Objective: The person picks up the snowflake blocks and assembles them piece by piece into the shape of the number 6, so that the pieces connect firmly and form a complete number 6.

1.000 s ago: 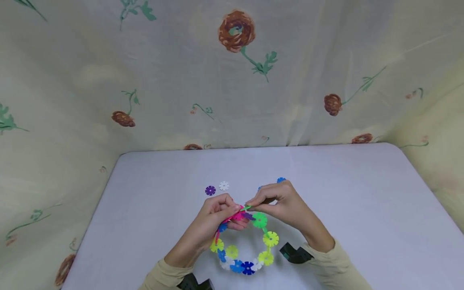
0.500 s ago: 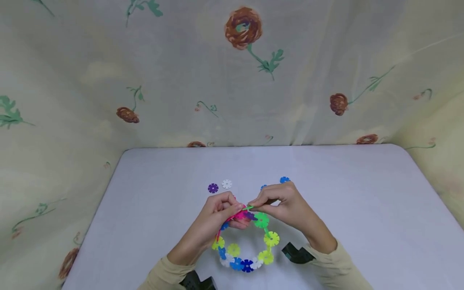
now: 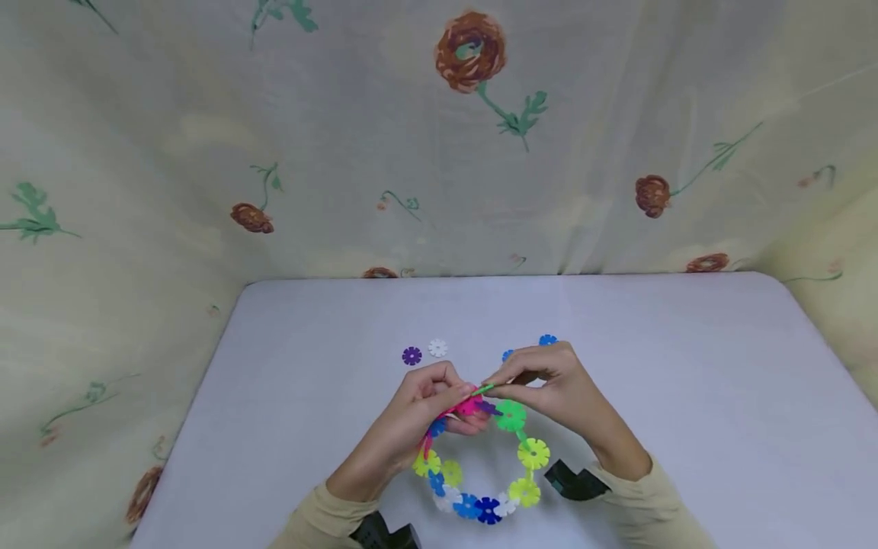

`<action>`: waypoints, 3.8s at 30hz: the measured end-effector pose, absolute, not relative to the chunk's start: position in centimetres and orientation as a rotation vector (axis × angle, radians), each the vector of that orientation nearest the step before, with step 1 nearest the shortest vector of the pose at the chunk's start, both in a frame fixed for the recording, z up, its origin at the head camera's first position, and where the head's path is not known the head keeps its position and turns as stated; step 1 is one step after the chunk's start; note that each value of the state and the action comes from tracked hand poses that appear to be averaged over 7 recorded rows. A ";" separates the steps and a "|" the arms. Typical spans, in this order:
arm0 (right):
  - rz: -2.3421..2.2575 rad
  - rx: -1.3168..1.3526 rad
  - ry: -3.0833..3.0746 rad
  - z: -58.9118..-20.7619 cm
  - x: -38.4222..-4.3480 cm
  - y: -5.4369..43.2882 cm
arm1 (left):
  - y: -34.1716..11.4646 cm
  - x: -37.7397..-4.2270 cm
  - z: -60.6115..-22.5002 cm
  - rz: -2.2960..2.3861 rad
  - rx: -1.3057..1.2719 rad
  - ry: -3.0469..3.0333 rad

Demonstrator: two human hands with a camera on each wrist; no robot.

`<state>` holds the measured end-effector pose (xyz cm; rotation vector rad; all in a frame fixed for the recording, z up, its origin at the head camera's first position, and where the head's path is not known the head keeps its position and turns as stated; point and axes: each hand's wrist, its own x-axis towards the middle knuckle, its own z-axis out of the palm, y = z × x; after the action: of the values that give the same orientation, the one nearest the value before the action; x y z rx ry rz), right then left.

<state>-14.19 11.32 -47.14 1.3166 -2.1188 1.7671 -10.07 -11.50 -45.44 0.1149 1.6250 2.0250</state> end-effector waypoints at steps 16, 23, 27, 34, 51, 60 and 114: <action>1.844 1.204 -2.131 -46.2 -13.6 11.2 | -12.8 -10.2 -45.2 2.051 0.283 1.410; 1.811 1.323 -2.069 -45.8 -13.5 11.4 | -12.5 -9.9 -45.5 2.093 0.260 1.324; 1.743 1.392 -2.032 -45.5 -13.4 11.2 | -12.1 -9.8 -45.6 2.103 0.243 1.317; 1.727 1.370 -2.093 -45.5 -13.6 11.2 | -11.9 -9.8 -45.5 2.101 0.182 1.303; 1.529 1.221 -3.218 -50.8 -12.8 7.1 | -14.0 -10.9 -44.6 2.477 -0.093 1.386; 1.281 1.346 -3.281 -51.1 -11.0 4.9 | -14.2 -11.2 -44.9 2.511 -0.047 1.372; 1.749 0.723 -2.544 -41.2 -11.3 12.9 | -11.1 -9.0 -45.7 2.074 0.296 1.733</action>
<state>-11.26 12.92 -41.21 0.7235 -2.5444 1.7485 -9.00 -11.11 -45.72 0.2955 1.7334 2.0745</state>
